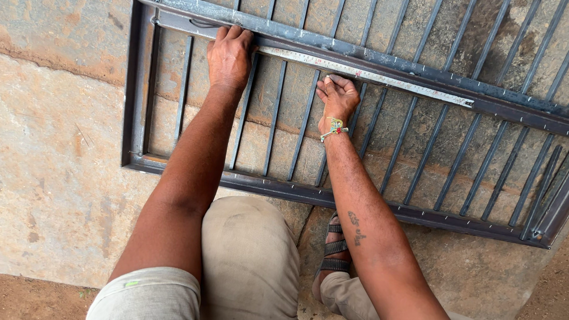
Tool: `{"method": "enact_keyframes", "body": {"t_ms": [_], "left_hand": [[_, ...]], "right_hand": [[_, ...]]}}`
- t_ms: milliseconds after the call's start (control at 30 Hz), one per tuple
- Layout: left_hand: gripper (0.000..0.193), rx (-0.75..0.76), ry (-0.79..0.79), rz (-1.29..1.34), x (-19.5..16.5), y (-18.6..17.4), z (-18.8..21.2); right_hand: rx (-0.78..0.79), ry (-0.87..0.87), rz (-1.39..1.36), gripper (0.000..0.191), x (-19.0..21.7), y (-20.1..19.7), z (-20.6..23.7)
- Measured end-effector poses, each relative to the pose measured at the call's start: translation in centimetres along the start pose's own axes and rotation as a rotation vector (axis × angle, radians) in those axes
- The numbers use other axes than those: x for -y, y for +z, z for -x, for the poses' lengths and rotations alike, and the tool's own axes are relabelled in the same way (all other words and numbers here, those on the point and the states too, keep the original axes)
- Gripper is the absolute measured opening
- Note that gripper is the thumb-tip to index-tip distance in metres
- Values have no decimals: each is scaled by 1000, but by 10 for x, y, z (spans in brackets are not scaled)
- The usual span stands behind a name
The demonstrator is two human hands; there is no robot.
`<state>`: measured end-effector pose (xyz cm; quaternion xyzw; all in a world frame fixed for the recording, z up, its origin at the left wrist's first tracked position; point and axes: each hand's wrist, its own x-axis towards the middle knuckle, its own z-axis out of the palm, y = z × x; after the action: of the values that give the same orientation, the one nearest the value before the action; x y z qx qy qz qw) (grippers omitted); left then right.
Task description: The person kneels on a tiled floor and uses a metal ruler to measure the width of a rectangular metal grate. They repeatedly place the ruler across the bars, mark specific points with a pencil, and reposition the ruler to verify measurements.
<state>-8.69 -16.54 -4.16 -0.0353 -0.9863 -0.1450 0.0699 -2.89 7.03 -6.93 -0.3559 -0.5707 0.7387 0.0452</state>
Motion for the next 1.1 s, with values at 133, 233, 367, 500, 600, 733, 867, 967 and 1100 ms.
{"method": "enact_keyframes", "body": {"t_ms": [133,233,367,500,600,733,867,967,1100], "left_hand": [[23,2,-1,7,1,0,1],[23,-27,16,10,1,0,1],[23,-21,6,15,0,0,1],[23,-15,4,7,0,0,1],[24,-14,9,7,-1,0,1],[23,-23,7,8,-2,1,0],[22,-5,-3,17,-2,1,1],[23,-12,0,14,-1,1,1],[23,-24,5,16,-2,0,-1]], "right_hand": [[-30,-37,38,10,1,4,0],[-32,-68,42,11,3,8,-1],[-38,-76,79,9,5,12,-3],[-39,-90,93,10,7,14,-3],[-40,-92,109,9,8,15,-4],[-53,-94,97,9,8,15,-5],[-64,-95,85,9,8,16,-6],[-75,-99,98,8,6,18,-6],[-91,-107,119,7,6,20,-10]]}}
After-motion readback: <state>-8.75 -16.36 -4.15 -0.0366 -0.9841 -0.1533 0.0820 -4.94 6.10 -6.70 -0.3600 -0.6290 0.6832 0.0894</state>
